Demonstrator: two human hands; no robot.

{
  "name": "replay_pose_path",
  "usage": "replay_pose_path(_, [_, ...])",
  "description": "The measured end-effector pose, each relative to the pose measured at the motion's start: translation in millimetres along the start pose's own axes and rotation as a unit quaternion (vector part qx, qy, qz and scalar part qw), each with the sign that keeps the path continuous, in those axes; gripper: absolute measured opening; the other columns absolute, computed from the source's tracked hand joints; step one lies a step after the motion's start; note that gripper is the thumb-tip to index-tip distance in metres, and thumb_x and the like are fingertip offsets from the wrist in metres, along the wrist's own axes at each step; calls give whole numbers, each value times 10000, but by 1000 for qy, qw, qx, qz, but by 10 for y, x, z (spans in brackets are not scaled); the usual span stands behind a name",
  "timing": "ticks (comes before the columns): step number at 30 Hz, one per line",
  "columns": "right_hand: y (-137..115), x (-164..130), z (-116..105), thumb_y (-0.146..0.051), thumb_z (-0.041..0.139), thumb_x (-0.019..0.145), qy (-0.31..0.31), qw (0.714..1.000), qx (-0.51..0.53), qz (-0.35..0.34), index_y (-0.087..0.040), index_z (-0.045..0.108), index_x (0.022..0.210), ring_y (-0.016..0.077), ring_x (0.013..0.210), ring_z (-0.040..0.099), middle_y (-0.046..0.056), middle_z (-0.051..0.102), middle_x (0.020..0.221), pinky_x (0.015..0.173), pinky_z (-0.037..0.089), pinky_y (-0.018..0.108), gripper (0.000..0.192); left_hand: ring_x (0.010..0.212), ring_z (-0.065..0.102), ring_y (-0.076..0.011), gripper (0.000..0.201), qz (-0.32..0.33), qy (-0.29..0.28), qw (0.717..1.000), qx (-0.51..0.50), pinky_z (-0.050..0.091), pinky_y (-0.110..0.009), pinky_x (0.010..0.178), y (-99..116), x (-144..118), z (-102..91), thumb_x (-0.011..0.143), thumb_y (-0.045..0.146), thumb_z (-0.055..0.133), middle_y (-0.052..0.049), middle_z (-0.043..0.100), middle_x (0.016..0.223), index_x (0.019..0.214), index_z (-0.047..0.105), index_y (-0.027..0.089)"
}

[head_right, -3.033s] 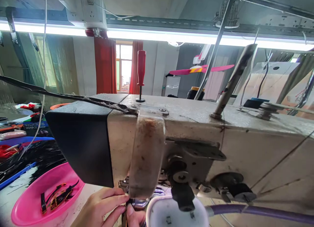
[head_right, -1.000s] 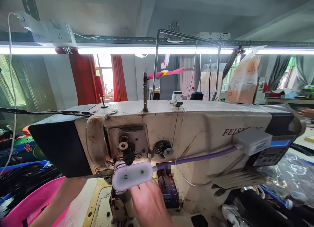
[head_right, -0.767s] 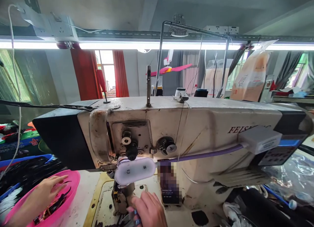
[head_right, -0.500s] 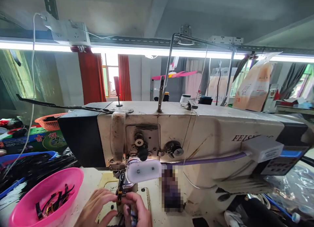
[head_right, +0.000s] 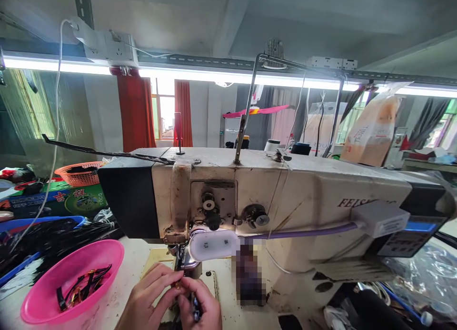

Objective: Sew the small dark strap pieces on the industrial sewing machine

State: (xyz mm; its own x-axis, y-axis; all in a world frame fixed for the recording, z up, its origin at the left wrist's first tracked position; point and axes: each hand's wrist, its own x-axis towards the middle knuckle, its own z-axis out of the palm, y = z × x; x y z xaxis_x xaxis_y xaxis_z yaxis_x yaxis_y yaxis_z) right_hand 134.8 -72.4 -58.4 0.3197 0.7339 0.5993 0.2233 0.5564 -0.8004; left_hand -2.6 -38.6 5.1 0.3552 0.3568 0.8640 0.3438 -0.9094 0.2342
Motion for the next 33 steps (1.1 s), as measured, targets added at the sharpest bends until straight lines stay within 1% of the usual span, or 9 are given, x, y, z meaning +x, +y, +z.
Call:
replay_pose_path(3, [-21, 115, -46, -303, 598, 937, -49, 996, 13, -68, -267, 763, 1034, 177, 805, 721, 43, 727, 833, 743, 576, 228, 195, 795, 719, -180, 236, -21, 30, 999, 19, 623, -249, 691, -1, 9, 22, 1039, 239, 476, -78, 713, 868, 1000, 704, 193])
replay_pose_path(5, [-58, 198, -71, -174, 594, 901, -97, 989, 2, -111, -290, 743, 1102, 173, 869, 724, 31, 725, 869, 803, 568, 230, 275, 850, 738, -175, 238, -35, 49, 998, 22, 624, -240, 749, -31, -9, 49, 1044, 216, 454, -80, 732, 913, 987, 684, 195])
replay_pose_path(7, [-104, 251, -58, -117, 580, 871, -97, 988, -1, -120, -283, 733, 1101, 164, 882, 722, 30, 733, 915, 817, 560, 222, 322, 862, 749, -169, 221, -54, 57, 997, 26, 622, -233, 775, -74, -42, 83, 1042, 198, 445, -67, 751, 920, 1007, 663, 203])
replay_pose_path(11, [-154, 233, 68, -135, 556, 853, -3, 996, 1, -91, -245, 731, 946, 159, 810, 705, 32, 732, 889, 751, 545, 210, 226, 813, 765, -167, 214, -80, 48, 995, 33, 627, -222, 731, -140, -95, 130, 1031, 175, 435, -49, 770, 895, 1031, 647, 209])
replay_pose_path(14, [-129, 176, 148, -139, 563, 803, 17, 997, -13, -71, -232, 706, 921, 168, 785, 695, 33, 716, 865, 685, 542, 210, 208, 788, 772, -162, 213, -84, 58, 994, 38, 628, -206, 712, -149, -75, 116, 1024, 177, 450, -45, 783, 904, 1075, 655, 203])
replay_pose_path(17, [-100, 149, 167, -118, 543, 765, 10, 997, -6, -71, -231, 696, 950, 178, 821, 701, 43, 706, 888, 637, 540, 203, 265, 817, 776, -153, 250, -40, 58, 997, 30, 625, -188, 737, -138, -2, 58, 1029, 181, 456, -50, 791, 926, 1135, 682, 200])
replay_pose_path(20, [-114, 154, 150, -79, 515, 738, -13, 996, 8, -93, -243, 699, 1007, 175, 869, 705, 38, 691, 911, 614, 537, 190, 365, 816, 774, -137, 265, -6, 45, 999, 12, 616, -170, 763, -122, 85, -15, 1036, 190, 466, -43, 793, 892, 1049, 731, 205])
replay_pose_path(28, [-186, 178, 113, -71, 465, 682, -32, 997, -6, -63, -262, 653, 944, 109, 671, 684, -19, 672, 900, 556, 520, 159, 374, 722, 767, -131, 277, -62, 8, 997, -36, 620, -165, 690, -96, 197, -108, 1023, 322, 537, -18, 788, 808, 891, 761, 224])
replay_pose_path(33, [-187, 168, 102, -119, 451, 835, -37, 991, -34, -126, -238, 655, 1034, 161, 832, 695, 36, 660, 925, 627, 531, 206, 308, 695, 762, -133, 259, -46, 27, 998, -17, 621, -170, 670, -69, 215, -106, 1016, 279, 542, -14, 781, 787, 873, 748, 217])
